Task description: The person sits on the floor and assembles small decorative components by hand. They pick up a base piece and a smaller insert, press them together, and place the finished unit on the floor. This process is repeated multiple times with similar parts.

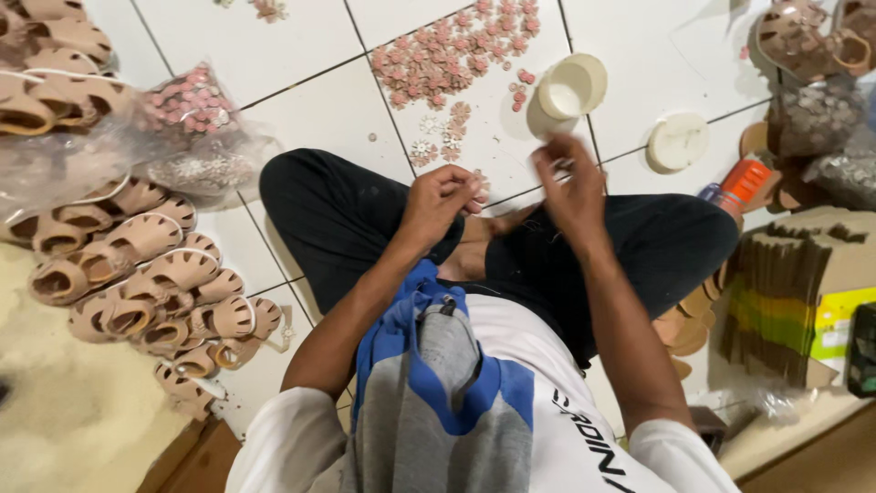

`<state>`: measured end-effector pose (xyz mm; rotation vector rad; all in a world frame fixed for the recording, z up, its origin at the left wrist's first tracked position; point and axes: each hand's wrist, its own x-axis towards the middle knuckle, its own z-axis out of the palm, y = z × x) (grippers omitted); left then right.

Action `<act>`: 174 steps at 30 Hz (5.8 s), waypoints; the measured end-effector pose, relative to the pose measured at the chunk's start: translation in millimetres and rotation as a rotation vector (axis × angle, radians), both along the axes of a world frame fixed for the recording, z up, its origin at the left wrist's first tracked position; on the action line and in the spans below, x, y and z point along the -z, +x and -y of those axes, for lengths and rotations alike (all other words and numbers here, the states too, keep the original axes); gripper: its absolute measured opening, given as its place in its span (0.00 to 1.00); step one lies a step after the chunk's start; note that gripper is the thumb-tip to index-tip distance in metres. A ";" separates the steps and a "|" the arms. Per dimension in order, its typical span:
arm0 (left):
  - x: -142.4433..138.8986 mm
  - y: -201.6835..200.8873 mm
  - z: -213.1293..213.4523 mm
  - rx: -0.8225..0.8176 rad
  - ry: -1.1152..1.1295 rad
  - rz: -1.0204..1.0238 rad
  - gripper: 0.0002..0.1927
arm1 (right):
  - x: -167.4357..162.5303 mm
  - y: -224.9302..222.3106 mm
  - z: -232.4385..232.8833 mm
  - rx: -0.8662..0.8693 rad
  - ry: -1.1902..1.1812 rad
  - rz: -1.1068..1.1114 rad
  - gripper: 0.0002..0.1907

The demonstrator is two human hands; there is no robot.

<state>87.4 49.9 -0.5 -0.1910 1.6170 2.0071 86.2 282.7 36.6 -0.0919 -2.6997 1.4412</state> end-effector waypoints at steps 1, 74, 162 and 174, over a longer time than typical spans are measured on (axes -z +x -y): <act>0.5 1.3 3.0 -0.010 -0.017 0.023 0.12 | 3.2 -7.7 -14.4 0.051 0.068 0.027 0.18; -82.6 30.5 -2.0 -0.131 0.145 -0.167 0.14 | -68.0 42.3 62.1 -0.278 0.407 -0.592 0.21; -80.0 22.7 4.3 -0.081 0.068 -0.155 0.15 | -68.5 37.1 63.8 -0.136 -0.149 -0.283 0.28; -75.7 25.5 3.3 -0.095 0.144 -0.123 0.15 | -65.8 39.9 68.2 -0.182 -0.076 -0.304 0.27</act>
